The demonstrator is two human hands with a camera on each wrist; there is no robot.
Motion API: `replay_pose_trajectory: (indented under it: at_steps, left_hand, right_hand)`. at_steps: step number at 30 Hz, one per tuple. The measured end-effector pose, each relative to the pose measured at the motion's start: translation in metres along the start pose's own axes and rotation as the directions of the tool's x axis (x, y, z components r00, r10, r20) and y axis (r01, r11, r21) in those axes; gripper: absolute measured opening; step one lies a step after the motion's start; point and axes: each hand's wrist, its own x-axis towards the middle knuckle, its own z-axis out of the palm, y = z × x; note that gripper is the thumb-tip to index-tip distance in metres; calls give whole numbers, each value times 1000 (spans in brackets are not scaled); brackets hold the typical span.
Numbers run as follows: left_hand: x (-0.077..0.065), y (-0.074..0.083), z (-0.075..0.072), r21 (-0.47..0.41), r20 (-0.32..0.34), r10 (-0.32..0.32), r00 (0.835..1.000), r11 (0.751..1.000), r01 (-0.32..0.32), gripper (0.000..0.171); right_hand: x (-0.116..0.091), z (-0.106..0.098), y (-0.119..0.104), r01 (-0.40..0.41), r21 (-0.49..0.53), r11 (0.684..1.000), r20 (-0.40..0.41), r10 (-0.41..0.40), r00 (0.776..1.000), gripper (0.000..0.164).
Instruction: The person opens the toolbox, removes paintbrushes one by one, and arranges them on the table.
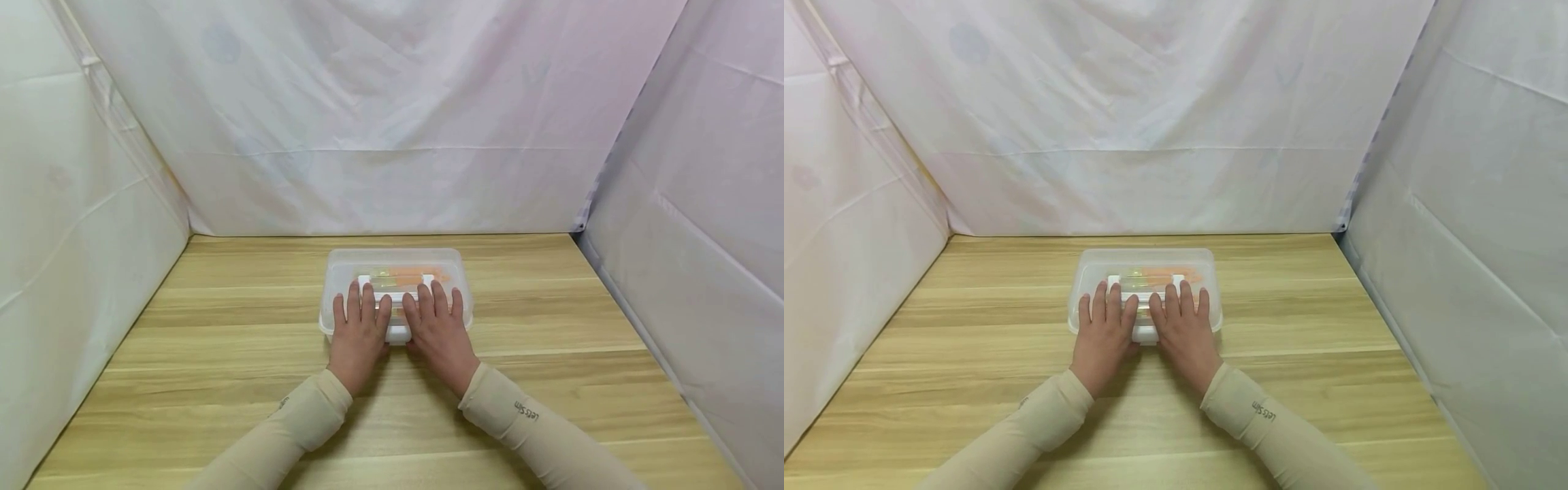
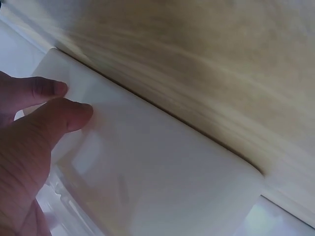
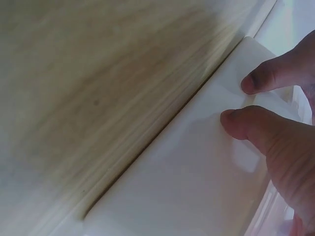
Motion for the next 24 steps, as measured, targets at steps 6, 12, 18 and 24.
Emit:
replay_pose_trajectory:
  at_steps: [6, 12, 18, 24]
  left_hand:
    - [0, -1, 1, -25, -22, 5, 1000, 1000, -5, 93]
    - [1, -1, 3, -46, -41, 12, 999, 999, -14, 85]
    - [1, -2, 5, -45, -61, 13, 998, 999, -16, 77]
    - [1, -3, 6, -33, -93, 22, 995, 999, -26, 75]
  right_hand:
    - [0, 1, 2, 10, -1, 1000, -27, -10, 1000, 90]
    - [1, 2, 4, 24, 22, 999, -61, -23, 998, 86]
    - [1, 3, 7, 41, 26, 999, -67, -39, 997, 86]
    - [1, 4, 8, 58, 36, 998, -53, -56, 997, 83]
